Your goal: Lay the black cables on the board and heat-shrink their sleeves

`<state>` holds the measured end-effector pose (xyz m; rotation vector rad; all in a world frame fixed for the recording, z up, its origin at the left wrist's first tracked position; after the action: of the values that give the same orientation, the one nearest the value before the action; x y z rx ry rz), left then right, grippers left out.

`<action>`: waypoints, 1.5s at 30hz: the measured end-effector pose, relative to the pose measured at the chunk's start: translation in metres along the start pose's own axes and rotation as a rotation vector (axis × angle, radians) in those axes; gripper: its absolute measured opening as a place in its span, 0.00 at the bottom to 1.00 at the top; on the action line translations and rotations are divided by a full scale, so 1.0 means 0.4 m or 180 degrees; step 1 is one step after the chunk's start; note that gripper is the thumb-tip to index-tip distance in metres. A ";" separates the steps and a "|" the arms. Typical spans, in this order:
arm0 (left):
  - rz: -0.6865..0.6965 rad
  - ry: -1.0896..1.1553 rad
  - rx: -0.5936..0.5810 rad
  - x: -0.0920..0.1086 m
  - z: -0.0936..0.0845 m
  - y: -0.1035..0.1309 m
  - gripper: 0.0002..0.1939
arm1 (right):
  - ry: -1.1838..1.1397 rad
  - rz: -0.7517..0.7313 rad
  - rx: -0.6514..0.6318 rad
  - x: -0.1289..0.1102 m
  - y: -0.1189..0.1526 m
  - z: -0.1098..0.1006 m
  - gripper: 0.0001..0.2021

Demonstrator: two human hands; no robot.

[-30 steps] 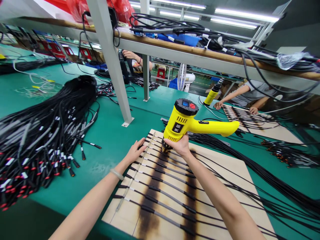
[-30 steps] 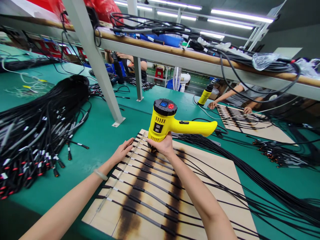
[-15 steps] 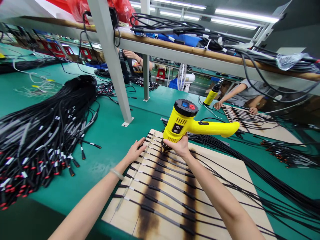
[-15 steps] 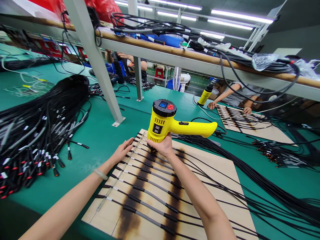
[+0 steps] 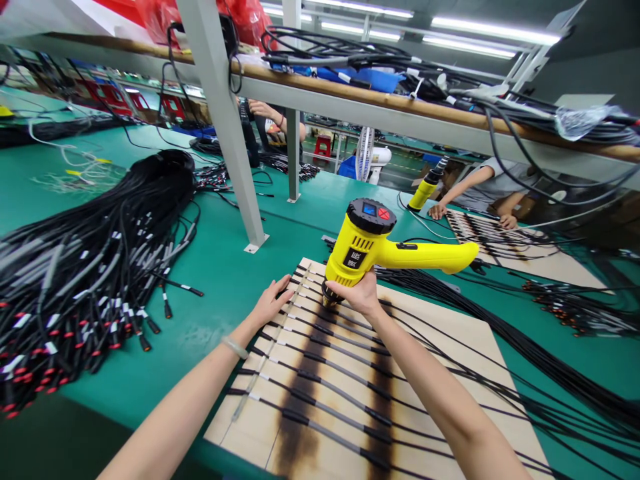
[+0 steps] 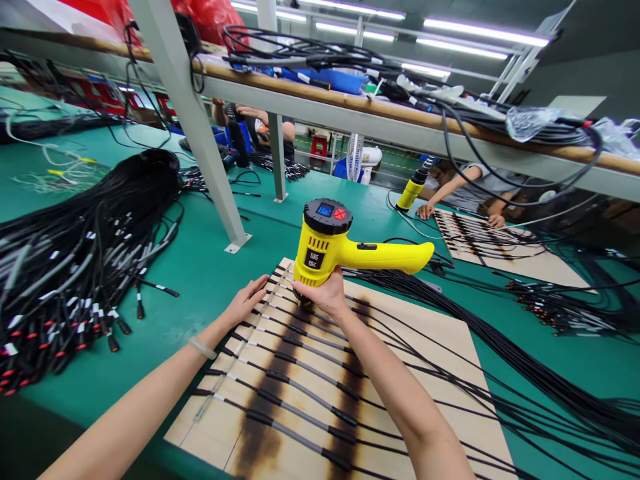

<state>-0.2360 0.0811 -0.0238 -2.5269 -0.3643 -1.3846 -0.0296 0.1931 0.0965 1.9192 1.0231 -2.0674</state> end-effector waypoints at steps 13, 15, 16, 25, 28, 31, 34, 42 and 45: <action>-0.0001 -0.0030 -0.0002 0.007 -0.001 0.001 0.42 | 0.0172 0.0130 0.0146 0.018 0.026 -0.039 0.18; -0.0002 -0.0037 -0.0009 0.009 -0.001 0.002 0.43 | 0.0143 0.0152 0.0140 0.021 0.034 -0.050 0.18; -0.0007 -0.0038 -0.0011 0.010 -0.001 0.002 0.43 | 0.0149 0.0159 0.0148 0.021 0.037 -0.054 0.18; -0.0033 -0.0044 0.0046 0.014 -0.002 0.005 0.41 | 0.0182 0.0152 0.0283 0.007 0.048 -0.060 0.18; -0.0041 -0.0027 0.0038 0.013 -0.002 0.005 0.41 | 0.0164 0.0155 0.0299 0.008 0.053 -0.061 0.19; -0.0057 -0.0014 0.0008 0.012 0.000 0.005 0.43 | 0.0120 0.0183 0.0240 0.012 0.061 -0.065 0.19; -0.0042 0.0005 -0.0024 0.015 -0.001 0.004 0.43 | 0.0072 0.0145 0.0229 0.018 0.071 -0.072 0.20; -0.0163 -0.0292 0.0226 0.017 -0.040 0.041 0.50 | 0.0141 0.0167 0.0169 -0.013 0.088 -0.072 0.20; -0.0162 -0.0168 0.0192 0.012 -0.046 0.078 0.48 | 0.0140 0.0229 0.0119 -0.020 0.091 -0.063 0.19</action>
<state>-0.2379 0.0464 -0.0128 -2.5257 -0.4762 -1.3061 0.0122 0.1768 0.0914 1.9970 0.9159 -2.0282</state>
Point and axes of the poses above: each hand's wrist, its own y-axis away from the middle knuckle, its own z-axis out of the palm, x = y × z, the point moved 2 cm from there along -y, towards the middle knuckle, and after that the axes turned 2 degrees about -x, right-handed, at the moved point
